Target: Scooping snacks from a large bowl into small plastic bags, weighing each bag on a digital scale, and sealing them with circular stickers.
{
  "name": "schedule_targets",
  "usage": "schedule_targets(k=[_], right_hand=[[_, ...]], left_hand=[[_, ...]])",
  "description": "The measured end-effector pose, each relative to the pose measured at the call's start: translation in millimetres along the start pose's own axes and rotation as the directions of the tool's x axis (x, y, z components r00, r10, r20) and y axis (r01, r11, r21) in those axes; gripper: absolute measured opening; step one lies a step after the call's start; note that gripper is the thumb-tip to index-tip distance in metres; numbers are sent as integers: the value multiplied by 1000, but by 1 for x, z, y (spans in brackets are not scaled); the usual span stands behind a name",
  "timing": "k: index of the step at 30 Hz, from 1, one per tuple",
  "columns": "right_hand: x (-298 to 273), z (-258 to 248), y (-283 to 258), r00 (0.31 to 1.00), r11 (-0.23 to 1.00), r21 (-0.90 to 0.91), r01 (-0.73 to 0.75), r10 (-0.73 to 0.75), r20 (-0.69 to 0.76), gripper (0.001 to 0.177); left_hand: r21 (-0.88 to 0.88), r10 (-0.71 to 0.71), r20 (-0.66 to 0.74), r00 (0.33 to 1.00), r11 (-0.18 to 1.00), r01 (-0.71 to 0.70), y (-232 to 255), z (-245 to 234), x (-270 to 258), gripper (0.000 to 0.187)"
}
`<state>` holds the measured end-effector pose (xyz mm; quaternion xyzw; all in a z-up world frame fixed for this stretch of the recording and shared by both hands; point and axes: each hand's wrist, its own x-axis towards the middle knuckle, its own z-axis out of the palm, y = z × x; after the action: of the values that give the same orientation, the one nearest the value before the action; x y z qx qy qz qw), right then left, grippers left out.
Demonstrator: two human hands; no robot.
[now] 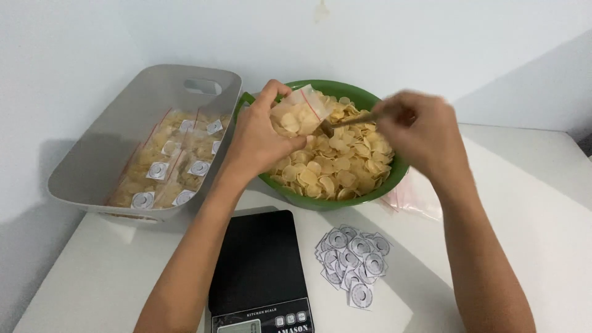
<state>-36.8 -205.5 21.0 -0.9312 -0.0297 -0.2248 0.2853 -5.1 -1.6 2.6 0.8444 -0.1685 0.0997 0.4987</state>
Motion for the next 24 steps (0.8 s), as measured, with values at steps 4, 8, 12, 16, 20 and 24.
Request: schedule_targets(k=[4,8,12,16,20,24], right_hand=[[14,28,19,997,915,401,36,-7,-74,12],[16,40,20,999,880,474,41,-50,7,20],[20,28,23,962,716,698,-1,191,-195,31],[21,17,21,925,536,844,31,305,-228,23],[19,23,15,946,403,908,-116,323,-23,19],[12,33,5,977,457,870,-183,183,108,20]], left_hand=[[5,-57,20,998,998,57,-8,2,4,65],[107,-113,96,989,989,102,-19,10,9,60],[70,-33,102,994,997,25,-22,14,9,55],[22,11,102,995,1000,-14,-29,17,10,50],[50,2,99,995,999,-6,-24,16,9,50],[69,-10,99,995,998,3,-28,20,11,48]])
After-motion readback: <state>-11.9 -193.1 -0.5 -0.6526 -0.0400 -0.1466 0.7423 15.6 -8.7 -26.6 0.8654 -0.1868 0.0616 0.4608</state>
